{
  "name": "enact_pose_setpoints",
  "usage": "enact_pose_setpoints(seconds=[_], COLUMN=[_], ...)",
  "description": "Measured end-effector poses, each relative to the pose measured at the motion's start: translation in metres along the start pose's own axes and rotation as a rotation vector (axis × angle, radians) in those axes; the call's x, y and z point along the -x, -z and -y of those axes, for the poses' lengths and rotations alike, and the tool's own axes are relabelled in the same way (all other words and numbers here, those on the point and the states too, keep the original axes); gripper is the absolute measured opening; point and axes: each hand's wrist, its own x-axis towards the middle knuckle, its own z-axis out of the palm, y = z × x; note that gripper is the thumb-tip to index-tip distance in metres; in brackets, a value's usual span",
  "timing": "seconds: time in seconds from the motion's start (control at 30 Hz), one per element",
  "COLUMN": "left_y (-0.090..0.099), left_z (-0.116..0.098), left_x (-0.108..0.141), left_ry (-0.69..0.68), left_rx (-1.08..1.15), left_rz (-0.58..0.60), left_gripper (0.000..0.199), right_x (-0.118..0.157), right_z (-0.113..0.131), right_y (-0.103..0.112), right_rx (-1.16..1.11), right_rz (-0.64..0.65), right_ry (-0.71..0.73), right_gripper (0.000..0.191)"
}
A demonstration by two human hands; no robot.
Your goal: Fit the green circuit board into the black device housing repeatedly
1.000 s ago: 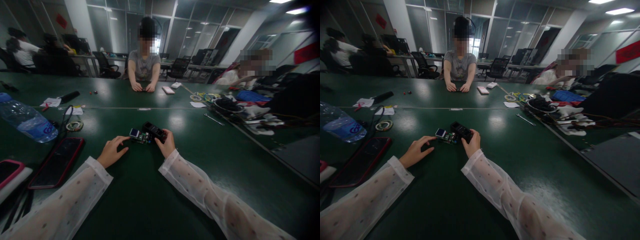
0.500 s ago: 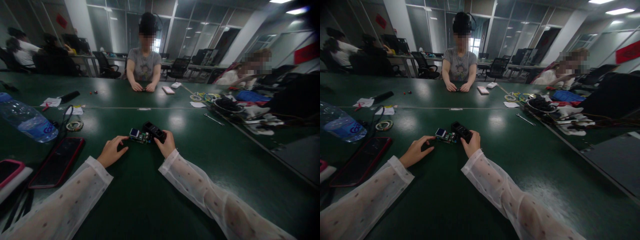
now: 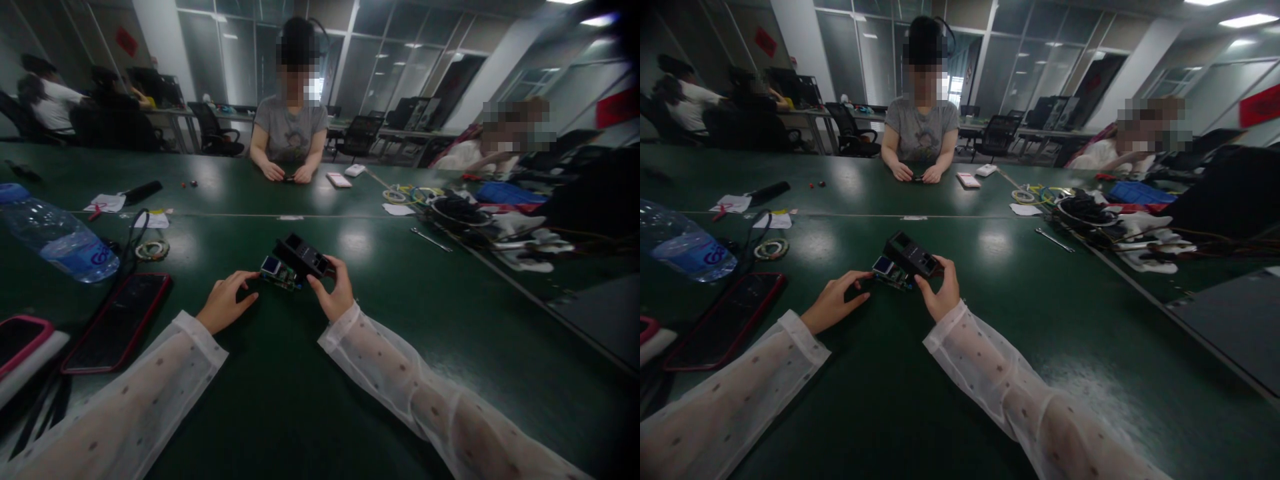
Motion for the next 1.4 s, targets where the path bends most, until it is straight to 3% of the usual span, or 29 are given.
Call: enact_pose_setpoints(seconds=[0.33,0.67,0.93,1.4], left_y=[-0.001,0.0,-0.002,0.0], left_z=[0.002,-0.001,0.001,-0.001], left_x=[-0.001,0.001,0.0,0.0], left_ry=[-0.012,-0.006,0.005,0.012], left_rx=[0.007,0.002,-0.001,-0.025], left_rz=[-0.01,-0.014,-0.018,-0.006], left_gripper=[0.041,0.039,0.049,0.043], right_x=[0.002,0.002,0.002,0.003], right_z=[0.002,-0.003,-0.009,-0.012], right_y=[-0.002,-0.003,-0.002,-0.002], right_rx=[0.027,0.079,0.188,0.233], right_rz=[0.153,0.274,0.353,0.4], right_ry=[0.051,-0.018,-0.002,-0.034], right_gripper=[0.044,0.046,0.048,0.05])
